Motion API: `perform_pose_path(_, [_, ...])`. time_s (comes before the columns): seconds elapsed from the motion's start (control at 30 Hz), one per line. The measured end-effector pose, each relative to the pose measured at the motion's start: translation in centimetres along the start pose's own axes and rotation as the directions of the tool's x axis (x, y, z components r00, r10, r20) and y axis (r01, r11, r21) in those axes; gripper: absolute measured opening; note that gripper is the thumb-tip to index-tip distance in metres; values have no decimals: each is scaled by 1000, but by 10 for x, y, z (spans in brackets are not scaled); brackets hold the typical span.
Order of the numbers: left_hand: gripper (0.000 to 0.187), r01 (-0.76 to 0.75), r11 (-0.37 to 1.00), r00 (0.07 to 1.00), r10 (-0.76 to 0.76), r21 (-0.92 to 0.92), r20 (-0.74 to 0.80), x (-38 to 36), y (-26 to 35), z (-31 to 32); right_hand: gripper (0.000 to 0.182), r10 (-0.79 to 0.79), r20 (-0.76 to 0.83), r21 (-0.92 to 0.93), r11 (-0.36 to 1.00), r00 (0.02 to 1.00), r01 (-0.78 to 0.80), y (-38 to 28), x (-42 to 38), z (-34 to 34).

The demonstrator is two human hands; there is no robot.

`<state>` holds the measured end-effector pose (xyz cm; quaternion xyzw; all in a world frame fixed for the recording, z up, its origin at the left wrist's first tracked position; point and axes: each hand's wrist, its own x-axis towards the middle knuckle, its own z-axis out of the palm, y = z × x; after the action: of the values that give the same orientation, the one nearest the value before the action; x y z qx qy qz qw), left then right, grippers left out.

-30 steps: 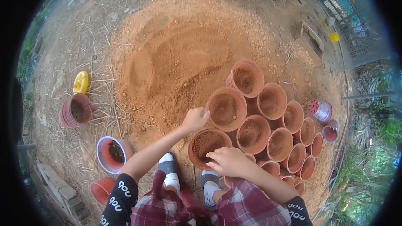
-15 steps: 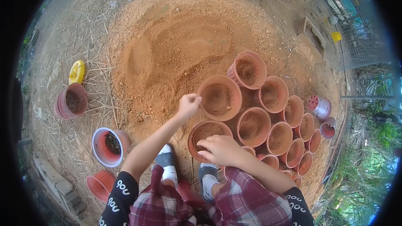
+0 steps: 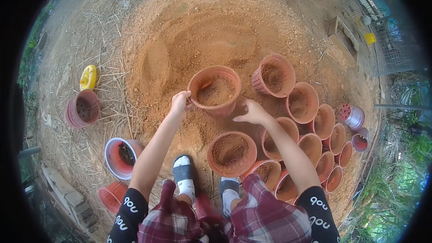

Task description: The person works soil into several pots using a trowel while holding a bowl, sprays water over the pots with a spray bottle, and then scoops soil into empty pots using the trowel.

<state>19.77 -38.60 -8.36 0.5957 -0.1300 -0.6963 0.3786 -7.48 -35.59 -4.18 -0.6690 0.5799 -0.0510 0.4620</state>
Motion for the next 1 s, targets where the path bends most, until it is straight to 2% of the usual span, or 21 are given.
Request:
perform_pose_path(0.03, [10,25,999,1000,-25,-23,-18,2,3,0,93,-102,42,143,985,994,95,2,15,7])
perform_pose_path(0.07, [10,24,1000,999,-25,-19,-25,4,5,-1,93,-106,44,150,984,993,98,4,27,16])
perform_pose_path(0.13, [11,66,989,998,-66,-133,2,6,6,-4,100,-98,-93,268,956,991,120,13,50,36])
perform_pose_path(0.17, [11,66,990,998,-68,-128,-8,8,6,-6,108,-97,-172,300,943,980,146,26,64,51])
perform_pose_path(0.2, [16,34,996,998,-30,-87,46,12,4,-9,108,-100,-168,307,940,981,149,25,66,53])
perform_pose_path(0.23, [21,-2,999,995,7,-50,103,16,2,-11,110,-104,-174,430,886,979,171,24,68,54])
perform_pose_path(0.27, [21,-4,999,995,9,-50,95,18,-3,-13,111,-106,-179,542,819,978,188,24,70,54])
perform_pose_path(0.33, [44,0,995,984,18,-102,178,13,-15,-9,111,-101,-139,556,816,985,162,24,73,50])
perform_pose_path(0.37, [69,-13,1000,965,18,-23,260,12,-22,-6,110,-87,-106,568,812,991,132,25,73,49])
perform_pose_path(0.4, [69,-8,1000,966,15,-27,260,17,-30,-5,110,-83,-101,567,814,991,126,24,72,47])
perform_pose_path(0.47, [78,-154,976,945,101,151,312,24,-45,-2,109,-52,-106,537,838,993,101,20,71,45])
perform_pose_path(0.53, [82,-172,971,921,98,168,377,29,-50,-3,107,-16,-115,546,834,993,77,13,70,43])
perform_pose_path(0.63, [81,-357,915,872,256,187,417,30,-45,-1,98,48,-95,548,836,994,12,8,73,39])
perform_pose_path(0.7, [91,-361,846,894,194,393,405,22,-37,2,93,75,-64,537,843,995,-29,6,75,36])
perform_pose_path(0.77, [93,-400,833,889,252,382,383,10,-26,11,81,146,-107,417,904,983,-89,-4,73,28])
perform_pose_path(0.8, [96,-438,818,879,303,372,368,2,-19,16,81,142,-99,416,905,985,-88,-14,72,20])
perform_pose_path(0.83, [96,-378,806,916,257,455,307,-5,-5,22,79,183,-92,373,918,979,-137,-29,68,8])
perform_pose_path(0.87, [96,-369,812,920,251,452,300,-7,8,27,79,227,-86,326,926,970,-188,-47,63,-6])
perform_pose_path(0.93, [93,-149,959,965,88,239,247,-8,29,38,85,246,-89,284,935,965,-212,-78,56,-29])
perform_pose_path(0.97, [93,-149,962,966,92,230,242,-10,35,41,89,155,-228,158,980,961,-121,-84,60,-36])
perform_pose_path(1.0, [94,-118,983,944,67,141,324,-11,40,43,92,41,-351,18,999,935,-37,-92,61,-43])
